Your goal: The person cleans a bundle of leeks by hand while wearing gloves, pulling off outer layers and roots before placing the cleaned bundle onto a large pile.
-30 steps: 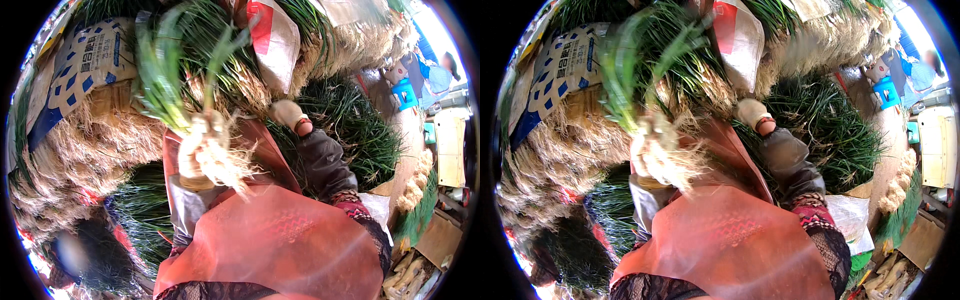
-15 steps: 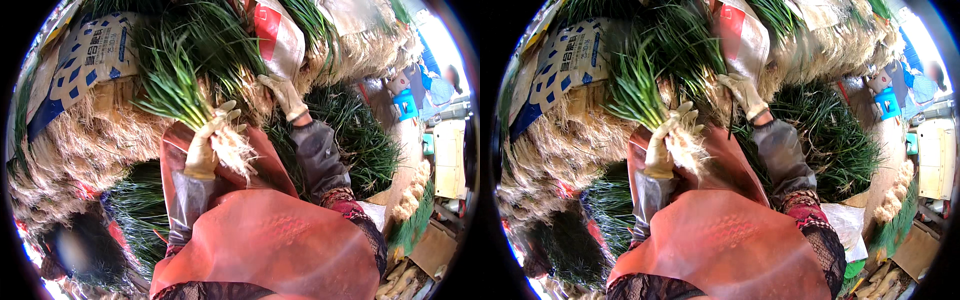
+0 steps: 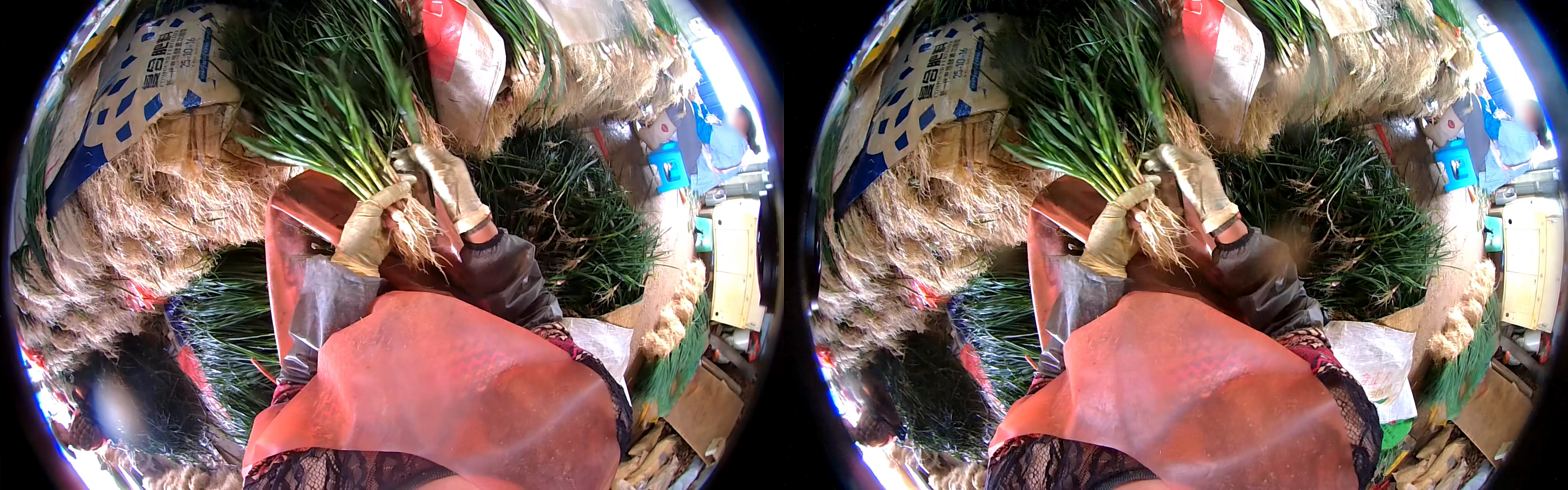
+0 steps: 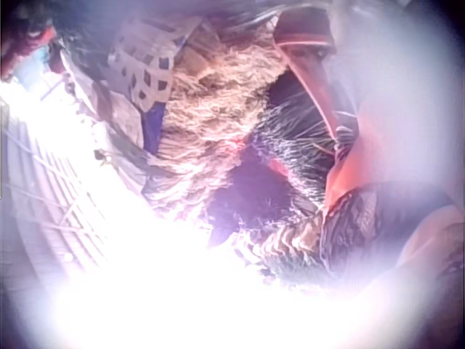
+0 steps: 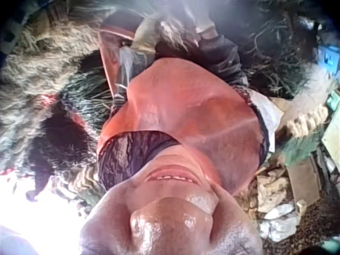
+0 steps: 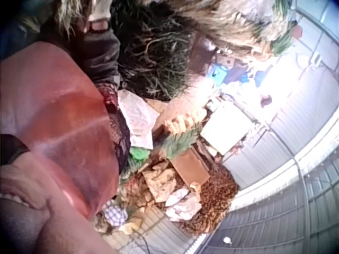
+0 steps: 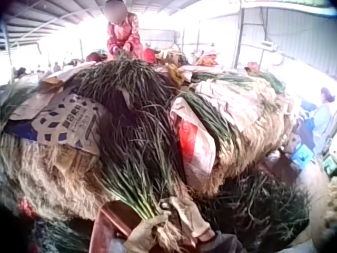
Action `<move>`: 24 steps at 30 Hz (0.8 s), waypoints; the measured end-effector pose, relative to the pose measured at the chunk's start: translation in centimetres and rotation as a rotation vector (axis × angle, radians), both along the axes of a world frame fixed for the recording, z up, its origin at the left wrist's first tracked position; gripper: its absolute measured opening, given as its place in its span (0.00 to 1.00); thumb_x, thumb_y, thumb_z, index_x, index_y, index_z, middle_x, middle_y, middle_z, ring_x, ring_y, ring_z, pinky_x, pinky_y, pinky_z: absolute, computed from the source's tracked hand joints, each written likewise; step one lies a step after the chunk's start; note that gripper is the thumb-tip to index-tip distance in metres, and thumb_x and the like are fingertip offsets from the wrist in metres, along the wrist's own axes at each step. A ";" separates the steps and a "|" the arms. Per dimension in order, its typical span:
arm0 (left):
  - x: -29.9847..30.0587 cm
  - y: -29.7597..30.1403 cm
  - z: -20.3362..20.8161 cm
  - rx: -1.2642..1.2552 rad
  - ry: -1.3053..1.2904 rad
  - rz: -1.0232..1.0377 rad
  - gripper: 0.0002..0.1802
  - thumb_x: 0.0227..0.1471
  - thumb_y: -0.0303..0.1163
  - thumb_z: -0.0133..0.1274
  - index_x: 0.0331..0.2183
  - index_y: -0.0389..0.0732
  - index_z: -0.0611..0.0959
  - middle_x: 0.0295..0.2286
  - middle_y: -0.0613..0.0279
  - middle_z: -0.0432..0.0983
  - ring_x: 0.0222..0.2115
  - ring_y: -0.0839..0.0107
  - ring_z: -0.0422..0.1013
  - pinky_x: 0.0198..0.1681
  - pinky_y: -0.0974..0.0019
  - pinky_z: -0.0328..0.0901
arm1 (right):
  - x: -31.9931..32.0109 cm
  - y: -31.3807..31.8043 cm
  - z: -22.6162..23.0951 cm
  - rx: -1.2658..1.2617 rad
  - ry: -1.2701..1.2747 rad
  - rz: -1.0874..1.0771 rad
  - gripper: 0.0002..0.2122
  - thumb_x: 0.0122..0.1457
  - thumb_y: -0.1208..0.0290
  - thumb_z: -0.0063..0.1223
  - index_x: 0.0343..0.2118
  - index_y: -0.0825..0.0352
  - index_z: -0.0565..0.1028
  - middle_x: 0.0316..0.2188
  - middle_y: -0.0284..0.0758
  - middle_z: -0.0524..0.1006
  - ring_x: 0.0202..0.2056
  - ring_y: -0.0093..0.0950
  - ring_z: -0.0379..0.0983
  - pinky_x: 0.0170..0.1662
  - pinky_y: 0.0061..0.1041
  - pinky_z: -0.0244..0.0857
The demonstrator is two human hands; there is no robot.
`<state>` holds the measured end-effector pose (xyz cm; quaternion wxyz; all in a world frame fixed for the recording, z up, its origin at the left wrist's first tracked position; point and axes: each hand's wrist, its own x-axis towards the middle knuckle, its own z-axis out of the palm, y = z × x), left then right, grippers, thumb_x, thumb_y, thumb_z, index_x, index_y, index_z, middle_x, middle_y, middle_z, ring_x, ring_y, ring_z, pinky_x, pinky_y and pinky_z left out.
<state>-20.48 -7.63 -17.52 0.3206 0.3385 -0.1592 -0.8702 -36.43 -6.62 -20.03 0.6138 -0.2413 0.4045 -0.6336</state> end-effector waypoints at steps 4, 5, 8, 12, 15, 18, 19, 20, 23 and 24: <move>-0.5 0.1 -0.5 -0.042 -0.253 0.032 0.10 0.49 0.27 0.56 0.36 0.34 0.81 0.24 0.67 0.74 0.17 0.84 0.64 0.18 0.82 0.57 | 1.4 0.1 -0.5 -0.078 1.197 -0.215 0.11 0.58 0.65 0.52 0.34 0.69 0.77 0.27 0.38 0.78 0.28 0.26 0.74 0.35 0.25 0.68; -0.4 0.0 -1.1 -0.043 -0.259 0.053 0.10 0.49 0.27 0.56 0.35 0.34 0.81 0.24 0.66 0.74 0.18 0.82 0.66 0.19 0.81 0.60 | 1.6 0.2 -0.6 -0.192 1.450 -0.418 0.10 0.58 0.65 0.52 0.32 0.68 0.78 0.24 0.37 0.78 0.25 0.25 0.73 0.33 0.26 0.68; 0.2 0.6 -0.4 -0.009 0.073 0.089 0.13 0.50 0.29 0.53 0.38 0.33 0.78 0.29 0.57 0.77 0.30 0.69 0.74 0.33 0.65 0.73 | -1.2 0.4 -0.4 0.043 0.796 -0.467 0.08 0.59 0.66 0.50 0.33 0.63 0.78 0.22 0.31 0.77 0.18 0.14 0.68 0.14 0.14 0.56; 1.1 0.7 -0.8 -0.050 0.306 0.053 0.16 0.53 0.32 0.50 0.41 0.32 0.76 0.31 0.55 0.77 0.30 0.67 0.75 0.33 0.65 0.73 | -3.5 -0.5 0.7 0.092 0.373 0.081 0.14 0.62 0.59 0.46 0.43 0.62 0.75 0.17 0.24 0.70 0.14 0.10 0.56 0.14 0.11 0.44; 0.9 0.8 -0.8 -0.068 0.377 0.034 0.17 0.53 0.32 0.50 0.42 0.30 0.75 0.34 0.54 0.77 0.33 0.67 0.75 0.36 0.63 0.73 | -0.9 -3.0 -0.5 0.221 -0.082 0.582 0.13 0.62 0.58 0.45 0.42 0.60 0.75 0.18 0.24 0.70 0.15 0.15 0.58 0.17 0.15 0.52; 1.4 0.9 -1.3 -0.034 0.443 0.007 0.15 0.52 0.31 0.50 0.41 0.34 0.76 0.37 0.54 0.76 0.34 0.67 0.74 0.36 0.64 0.72 | 0.3 -3.0 -1.2 0.008 0.305 0.112 0.12 0.60 0.61 0.47 0.37 0.64 0.76 0.20 0.27 0.73 0.21 0.17 0.64 0.24 0.19 0.58; 1.5 1.0 -1.1 -0.050 0.429 0.033 0.14 0.52 0.31 0.50 0.40 0.36 0.76 0.37 0.54 0.75 0.33 0.67 0.74 0.36 0.64 0.71 | 0.3 -2.3 -0.6 0.152 0.175 -0.025 0.13 0.59 0.62 0.48 0.35 0.66 0.77 0.20 0.27 0.73 0.23 0.18 0.66 0.27 0.21 0.60; 2.3 1.2 -1.2 -0.048 0.372 0.093 0.11 0.50 0.30 0.52 0.37 0.39 0.76 0.37 0.55 0.75 0.32 0.67 0.73 0.35 0.65 0.71 | -1.4 -1.5 2.4 0.188 0.550 -0.100 0.13 0.58 0.59 0.50 0.31 0.65 0.78 0.20 0.27 0.74 0.21 0.16 0.64 0.24 0.19 0.57; 2.7 1.4 -0.9 -0.127 0.335 0.113 0.10 0.49 0.31 0.53 0.36 0.40 0.77 0.37 0.56 0.75 0.32 0.68 0.73 0.35 0.66 0.71 | -10.7 4.7 1.9 0.403 0.718 -0.473 0.15 0.53 0.54 0.54 0.33 0.63 0.79 0.22 0.32 0.77 0.24 0.22 0.73 0.25 0.24 0.65; 2.4 1.4 -0.9 -0.110 0.330 0.085 0.12 0.48 0.31 0.53 0.37 0.38 0.77 0.36 0.56 0.76 0.32 0.68 0.74 0.35 0.67 0.71 | -16.1 7.5 -0.9 0.695 1.191 -0.361 0.18 0.53 0.52 0.53 0.34 0.64 0.79 0.25 0.36 0.78 0.27 0.27 0.75 0.29 0.29 0.66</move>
